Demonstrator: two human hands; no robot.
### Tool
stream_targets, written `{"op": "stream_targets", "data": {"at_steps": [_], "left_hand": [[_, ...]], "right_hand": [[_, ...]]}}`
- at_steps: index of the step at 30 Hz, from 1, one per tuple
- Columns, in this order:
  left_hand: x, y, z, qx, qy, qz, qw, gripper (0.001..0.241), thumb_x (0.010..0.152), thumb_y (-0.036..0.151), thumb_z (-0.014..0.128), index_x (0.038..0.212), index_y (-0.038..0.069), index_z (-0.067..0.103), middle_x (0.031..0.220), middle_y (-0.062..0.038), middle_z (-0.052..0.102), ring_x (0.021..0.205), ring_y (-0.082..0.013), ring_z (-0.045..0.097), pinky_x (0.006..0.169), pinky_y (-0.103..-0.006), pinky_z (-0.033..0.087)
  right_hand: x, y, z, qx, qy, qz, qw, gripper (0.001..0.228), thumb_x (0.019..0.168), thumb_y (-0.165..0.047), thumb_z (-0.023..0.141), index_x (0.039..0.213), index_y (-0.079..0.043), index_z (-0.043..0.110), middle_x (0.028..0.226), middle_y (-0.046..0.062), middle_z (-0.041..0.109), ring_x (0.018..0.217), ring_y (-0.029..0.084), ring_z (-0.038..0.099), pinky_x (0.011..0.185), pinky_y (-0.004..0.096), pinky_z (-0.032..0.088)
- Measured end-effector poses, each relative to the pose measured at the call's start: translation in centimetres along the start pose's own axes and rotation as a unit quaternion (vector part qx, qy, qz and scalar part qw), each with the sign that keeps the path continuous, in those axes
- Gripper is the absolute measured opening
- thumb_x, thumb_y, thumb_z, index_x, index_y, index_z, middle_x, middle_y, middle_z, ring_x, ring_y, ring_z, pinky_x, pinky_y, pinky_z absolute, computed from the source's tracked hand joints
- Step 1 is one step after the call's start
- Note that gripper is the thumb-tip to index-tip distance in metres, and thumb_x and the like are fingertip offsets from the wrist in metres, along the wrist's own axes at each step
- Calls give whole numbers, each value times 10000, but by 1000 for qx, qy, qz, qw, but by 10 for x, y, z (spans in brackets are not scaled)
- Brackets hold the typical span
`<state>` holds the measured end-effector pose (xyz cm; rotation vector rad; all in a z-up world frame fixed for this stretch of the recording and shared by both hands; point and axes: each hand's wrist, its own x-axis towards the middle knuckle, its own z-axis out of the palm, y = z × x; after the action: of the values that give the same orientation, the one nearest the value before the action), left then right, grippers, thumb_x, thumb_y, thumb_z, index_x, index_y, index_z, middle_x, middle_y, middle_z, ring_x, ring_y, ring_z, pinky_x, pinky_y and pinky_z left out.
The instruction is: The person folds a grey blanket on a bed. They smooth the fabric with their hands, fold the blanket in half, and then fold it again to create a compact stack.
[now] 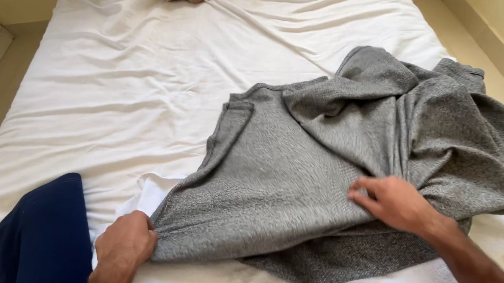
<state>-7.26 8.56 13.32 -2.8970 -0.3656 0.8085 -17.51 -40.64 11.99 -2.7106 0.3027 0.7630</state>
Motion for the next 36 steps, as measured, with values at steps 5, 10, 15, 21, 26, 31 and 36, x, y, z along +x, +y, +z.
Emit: {"op": "stream_targets", "data": {"at_steps": [5,10,15,21,26,31,36], "left_hand": [[-7,40,-19,93,16,36,995,492,914,540,668,1190,147,774,1326,-120,668,1302,-339,583,1095,-559,439],[38,92,-32,52,117,94,987,574,955,604,600,1139,86,764,1262,-142,683,1237,-321,606,1081,-559,432],[104,143,-27,-160,60,145,975,461,1009,447,585,1322,118,663,1298,-101,709,1167,-288,687,1040,-487,514],[178,186,-5,-290,83,155,941,543,972,404,638,1404,81,588,1335,-151,677,1245,-322,643,1065,-445,503],[225,216,7,-361,130,164,909,634,964,367,664,1457,14,479,1309,-189,664,1208,-329,631,1032,-454,492],[221,238,-10,-367,82,122,918,599,953,399,690,1391,23,532,1106,-157,774,1110,-297,698,1002,-441,524],[246,222,7,-383,173,103,902,289,981,305,661,1109,67,763,1046,-108,781,961,-271,751,895,-416,585]], "right_hand": [[7,4,17,-103,-28,-110,988,441,950,-503,590,1276,-226,700,1081,41,782,933,191,757,898,411,607],[23,-27,-15,-117,-140,-87,979,451,949,-494,583,1268,-202,707,1166,22,776,1011,172,772,979,383,627],[66,-39,-32,19,-8,-137,990,472,1003,-366,531,1410,-134,584,1245,93,747,1056,251,768,1041,407,582],[121,-12,-11,-33,164,-160,973,742,931,-408,660,1525,-66,375,1495,195,509,1382,345,505,1166,502,403],[170,-26,-49,-101,152,-72,981,1173,758,-585,822,1567,-33,176,1531,262,370,1346,408,452,1083,508,446],[205,-51,-65,-103,35,39,993,1329,752,-646,824,1689,-160,17,1472,240,440,1171,355,620,934,462,616],[256,-5,-54,51,16,1,999,460,966,-383,646,1407,-255,667,1139,46,783,890,249,754,847,402,614]]}}
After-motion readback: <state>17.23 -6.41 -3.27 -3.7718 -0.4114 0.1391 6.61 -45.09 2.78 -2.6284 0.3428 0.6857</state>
